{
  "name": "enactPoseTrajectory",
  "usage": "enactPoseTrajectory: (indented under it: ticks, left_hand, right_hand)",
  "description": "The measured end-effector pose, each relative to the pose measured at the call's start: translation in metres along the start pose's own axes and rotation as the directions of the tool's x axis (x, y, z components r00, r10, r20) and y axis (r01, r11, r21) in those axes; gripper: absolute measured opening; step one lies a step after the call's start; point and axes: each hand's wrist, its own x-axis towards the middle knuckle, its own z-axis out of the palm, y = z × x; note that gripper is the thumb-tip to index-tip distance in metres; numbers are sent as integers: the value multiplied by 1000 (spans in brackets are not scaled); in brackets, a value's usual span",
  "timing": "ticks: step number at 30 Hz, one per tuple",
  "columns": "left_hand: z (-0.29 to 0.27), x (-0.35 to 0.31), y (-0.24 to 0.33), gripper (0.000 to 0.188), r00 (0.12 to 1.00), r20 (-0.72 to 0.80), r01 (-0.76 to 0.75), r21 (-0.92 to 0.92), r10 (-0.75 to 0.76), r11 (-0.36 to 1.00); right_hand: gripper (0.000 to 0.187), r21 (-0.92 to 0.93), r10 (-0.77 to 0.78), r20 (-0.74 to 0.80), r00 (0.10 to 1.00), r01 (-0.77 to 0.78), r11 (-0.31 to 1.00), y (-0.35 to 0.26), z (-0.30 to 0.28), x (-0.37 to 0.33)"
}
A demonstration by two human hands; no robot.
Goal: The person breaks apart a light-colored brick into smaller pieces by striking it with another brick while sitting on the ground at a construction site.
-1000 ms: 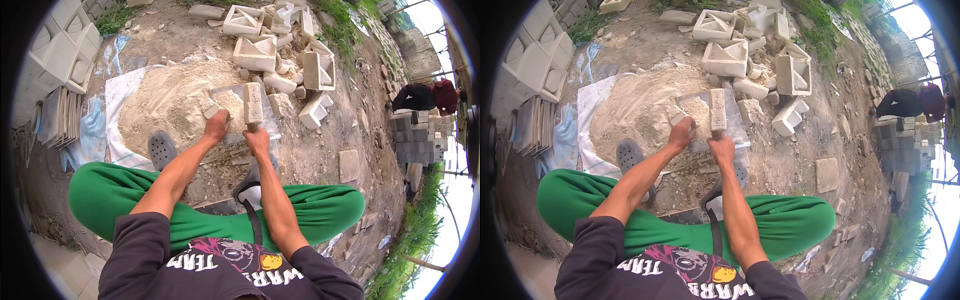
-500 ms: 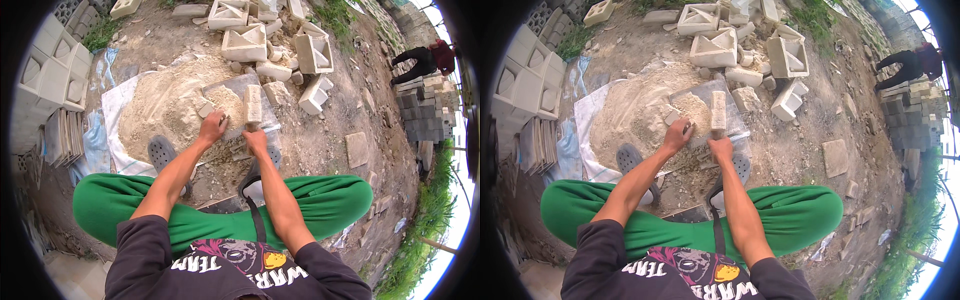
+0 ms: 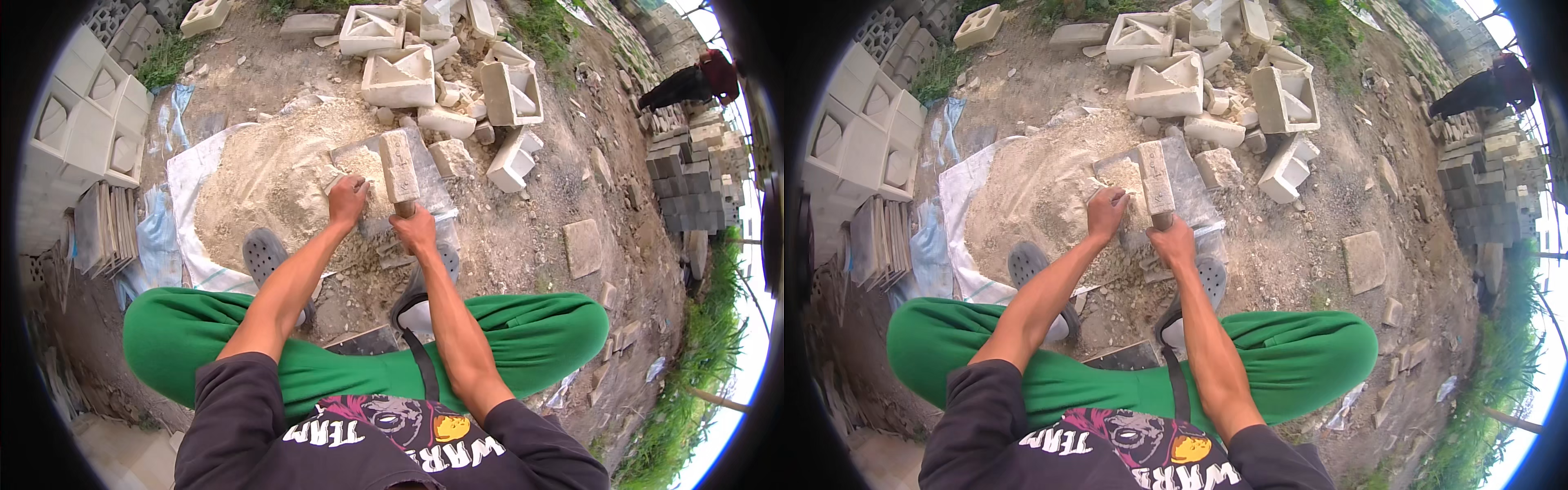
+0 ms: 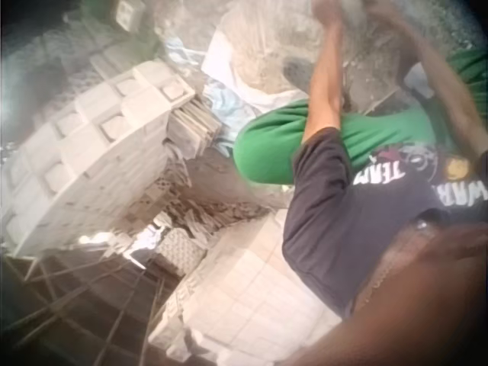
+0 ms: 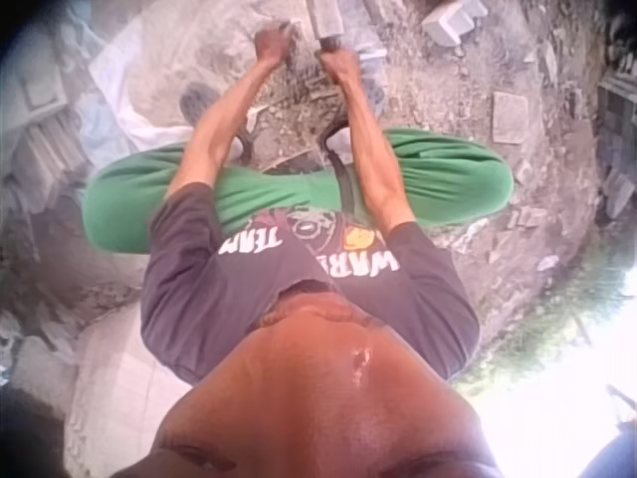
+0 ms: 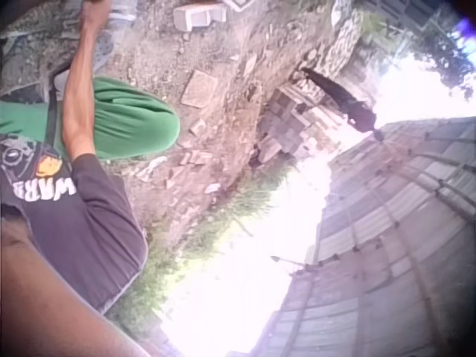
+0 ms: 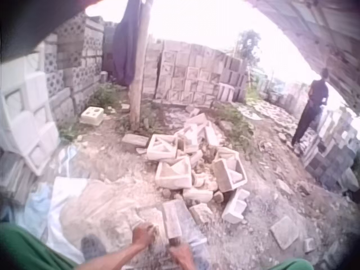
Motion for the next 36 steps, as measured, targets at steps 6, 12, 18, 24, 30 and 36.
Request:
enactPoseTrajectory:
  ticks: [6, 12, 18, 24, 30, 36]
  left_hand:
    - [2, 7, -3, 31, 984, 3, -177, 186, 180, 966]
    - [-2, 14, 16, 30, 994, 77, -99, 233, 83, 968]
    - [-12, 16, 18, 25, 984, 173, -95, 292, 45, 952]
    - [-10, 20, 5, 19, 964, 208, -220, 283, 164, 934]
    - [-8, 18, -10, 17, 961, 227, -221, 278, 159, 935]
    - [-4, 18, -24, 15, 941, 136, -332, 208, 309, 920]
  right_hand:
    - [44, 90, -9, 2, 1000, 9, 996, -15, -2, -1]
    - [35, 4, -1, -43, 999, 1, 1000, 24, 16, 11]
    - [32, 119, -24, -102, 995, 36, 992, 31, 33, 0]
    - [39, 47, 105, 70, 992, -109, 993, 31, 31, -7]
    - [49, 196, -30, -148, 988, 59, 979, 2, 11, -5]
    - [39, 244, -1, 24, 1000, -5, 970, 14, 23, -15]
